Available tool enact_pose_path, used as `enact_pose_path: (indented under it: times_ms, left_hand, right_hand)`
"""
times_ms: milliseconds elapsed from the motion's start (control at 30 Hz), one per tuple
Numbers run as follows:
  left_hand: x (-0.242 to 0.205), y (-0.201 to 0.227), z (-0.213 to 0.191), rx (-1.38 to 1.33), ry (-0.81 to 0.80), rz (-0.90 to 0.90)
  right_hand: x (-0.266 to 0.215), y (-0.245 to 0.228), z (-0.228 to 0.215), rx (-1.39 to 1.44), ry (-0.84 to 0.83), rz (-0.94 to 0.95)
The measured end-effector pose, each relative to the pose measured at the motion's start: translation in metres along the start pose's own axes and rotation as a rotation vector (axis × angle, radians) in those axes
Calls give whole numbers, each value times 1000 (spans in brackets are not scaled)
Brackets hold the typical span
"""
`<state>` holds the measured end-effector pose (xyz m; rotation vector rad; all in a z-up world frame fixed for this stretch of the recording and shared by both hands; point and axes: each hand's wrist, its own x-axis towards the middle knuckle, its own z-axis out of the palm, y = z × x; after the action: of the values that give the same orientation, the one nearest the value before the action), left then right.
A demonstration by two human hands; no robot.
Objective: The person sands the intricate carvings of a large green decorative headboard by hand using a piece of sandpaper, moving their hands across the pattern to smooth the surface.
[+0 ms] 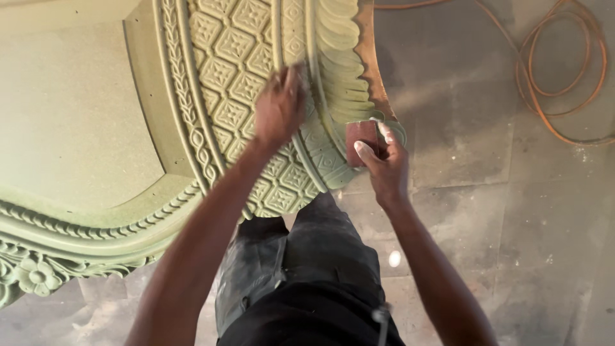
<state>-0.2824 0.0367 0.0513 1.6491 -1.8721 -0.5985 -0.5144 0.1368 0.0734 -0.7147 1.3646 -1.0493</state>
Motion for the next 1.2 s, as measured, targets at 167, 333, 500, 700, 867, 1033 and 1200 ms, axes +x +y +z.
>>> enact_pose_path:
  times_ms: [167, 333, 500, 700, 867, 1033, 1200]
  left_hand:
    - [16, -41, -12, 295, -125, 412]
    - [19, -42, -11, 268, -127, 375]
    - [23, -45, -11, 274, -152, 339]
    - [24, -42, -13, 270, -155, 359]
    - [24, -51, -2, 385, -66, 417]
    - [27, -47, -11, 273, -185, 347]
    - [26, -42, -12, 295, -189, 326]
  right_hand:
    - [0, 23, 15, -412, 18, -382]
    - [-11, 24, 29, -794, -1, -663]
    - [-16, 25, 32, -907, -89, -697]
    - [-23, 20, 35, -867, -191, -556]
    - [36, 19, 105, -612, -25, -590]
    - [28, 15, 77, -597, -86, -455]
    - [-28, 22, -8, -639, -225, -355]
